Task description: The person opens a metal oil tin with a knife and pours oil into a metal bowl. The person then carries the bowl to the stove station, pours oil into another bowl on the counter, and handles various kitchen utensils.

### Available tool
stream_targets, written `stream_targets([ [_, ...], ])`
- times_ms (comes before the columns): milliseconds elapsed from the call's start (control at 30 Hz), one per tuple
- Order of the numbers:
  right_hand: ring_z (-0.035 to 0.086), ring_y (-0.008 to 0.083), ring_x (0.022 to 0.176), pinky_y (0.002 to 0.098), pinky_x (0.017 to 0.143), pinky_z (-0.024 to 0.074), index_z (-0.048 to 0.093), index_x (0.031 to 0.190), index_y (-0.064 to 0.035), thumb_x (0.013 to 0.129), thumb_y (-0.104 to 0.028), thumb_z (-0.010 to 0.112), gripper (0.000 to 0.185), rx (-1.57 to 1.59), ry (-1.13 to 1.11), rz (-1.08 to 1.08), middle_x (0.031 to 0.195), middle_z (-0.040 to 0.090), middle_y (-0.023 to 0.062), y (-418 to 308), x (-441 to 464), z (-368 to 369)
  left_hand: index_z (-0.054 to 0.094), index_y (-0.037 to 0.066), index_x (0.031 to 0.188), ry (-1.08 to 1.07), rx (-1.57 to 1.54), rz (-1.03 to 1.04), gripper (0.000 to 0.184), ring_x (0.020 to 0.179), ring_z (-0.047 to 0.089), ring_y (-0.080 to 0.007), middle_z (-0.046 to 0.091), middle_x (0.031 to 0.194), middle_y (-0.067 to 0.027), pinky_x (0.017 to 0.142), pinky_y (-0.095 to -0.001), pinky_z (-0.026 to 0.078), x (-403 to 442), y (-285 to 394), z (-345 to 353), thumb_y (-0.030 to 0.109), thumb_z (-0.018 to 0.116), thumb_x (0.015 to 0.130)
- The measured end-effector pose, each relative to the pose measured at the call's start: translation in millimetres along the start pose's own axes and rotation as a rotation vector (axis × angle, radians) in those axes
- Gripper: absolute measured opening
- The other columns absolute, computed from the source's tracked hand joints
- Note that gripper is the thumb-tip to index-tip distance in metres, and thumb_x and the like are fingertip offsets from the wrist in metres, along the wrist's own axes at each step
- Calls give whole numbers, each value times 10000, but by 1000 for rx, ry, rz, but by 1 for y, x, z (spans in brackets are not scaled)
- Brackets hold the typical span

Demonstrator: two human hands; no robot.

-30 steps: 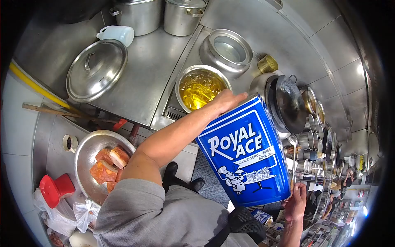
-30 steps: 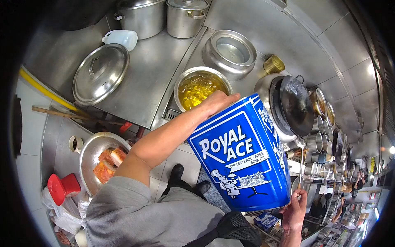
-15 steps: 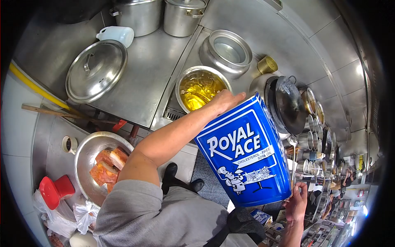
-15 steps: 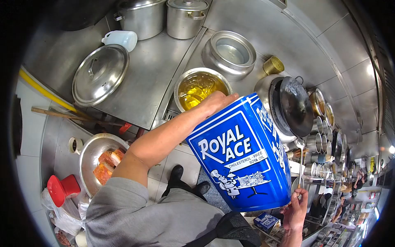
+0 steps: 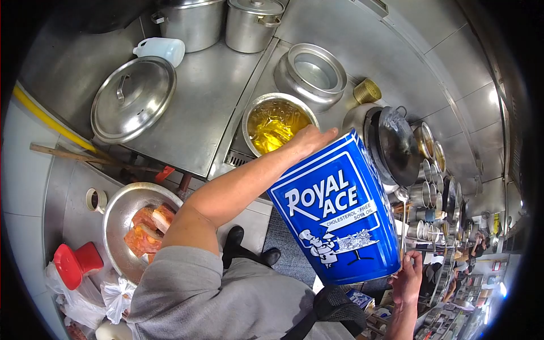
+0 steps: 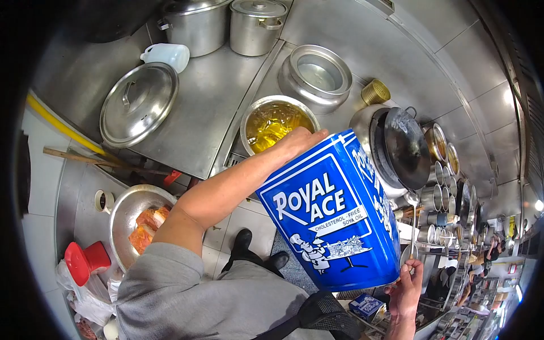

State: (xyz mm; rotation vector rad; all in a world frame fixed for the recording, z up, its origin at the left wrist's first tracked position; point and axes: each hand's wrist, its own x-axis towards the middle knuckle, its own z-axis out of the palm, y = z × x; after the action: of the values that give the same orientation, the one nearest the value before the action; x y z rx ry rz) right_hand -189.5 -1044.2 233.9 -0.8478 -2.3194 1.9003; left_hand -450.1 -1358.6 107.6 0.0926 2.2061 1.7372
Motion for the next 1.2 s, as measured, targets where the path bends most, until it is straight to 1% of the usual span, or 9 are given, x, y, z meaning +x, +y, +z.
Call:
stream_targets([
  [267,482,72,561,220,457,385,438,1032,-178,954,-291,577,195,-13,22,9,699,530,-50,3,-4,-1,616,-196,1013,-8,29,-37,827,999,644,-427,625,1006,-372,894,-429,496,4,3,1,603,436,899],
  [333,530,80,560,218,439,423,438,1093,-171,971,-205,540,163,39,-13,38,755,574,-23,5,-3,-6,615,-198,1011,1,43,-36,832,1001,643,-427,623,1011,-374,893,-429,497,7,1,2,606,436,898],
  [600,544,98,543,242,431,449,447,1077,-167,971,-235,549,161,71,-8,41,743,588,-6,36,6,-12,594,-195,1061,3,87,-57,823,1051,618,-441,600,1086,-377,929,-427,477,1,12,10,599,459,893],
  [633,537,99,533,241,432,444,448,1063,-165,972,-249,552,162,95,-4,43,732,581,-7,42,8,-13,692,-104,939,55,127,-28,732,929,676,-367,673,964,-289,854,-410,505,10,5,19,596,482,904],
  [700,510,103,503,244,432,427,447,1026,-163,976,-291,552,172,164,29,65,697,550,-15,59,14,-14,686,-122,911,64,205,-2,742,909,678,-379,668,940,-302,844,-421,509,6,12,22,595,496,898],
  [933,510,97,675,235,510,409,428,1031,-192,953,-284,595,206,171,-77,40,873,515,-30,135,34,-20,660,-140,911,58,255,66,774,855,679,-392,659,899,-318,781,-444,521,-23,60,26,618,504,885],
  [1000,513,101,739,248,530,430,427,1043,-193,941,-278,612,227,180,-92,66,907,496,-25,159,43,-25,615,-181,1026,45,244,61,765,973,649,-430,631,1013,-357,870,-436,499,-36,85,29,565,526,880],
  [1033,515,104,750,251,535,438,426,1048,-191,942,-284,612,234,199,-117,62,909,494,-25,168,46,-24,635,-114,797,84,240,132,745,659,647,-304,645,747,-241,608,-436,504,-33,87,36,619,535,880],
  [1200,523,100,789,261,559,523,417,1072,-183,942,-285,615,258,267,-197,72,923,499,-16,187,55,-21,625,-89,713,66,295,135,723,588,599,-248,608,665,-177,554,-420,466,-57,143,59,611,557,883],
])
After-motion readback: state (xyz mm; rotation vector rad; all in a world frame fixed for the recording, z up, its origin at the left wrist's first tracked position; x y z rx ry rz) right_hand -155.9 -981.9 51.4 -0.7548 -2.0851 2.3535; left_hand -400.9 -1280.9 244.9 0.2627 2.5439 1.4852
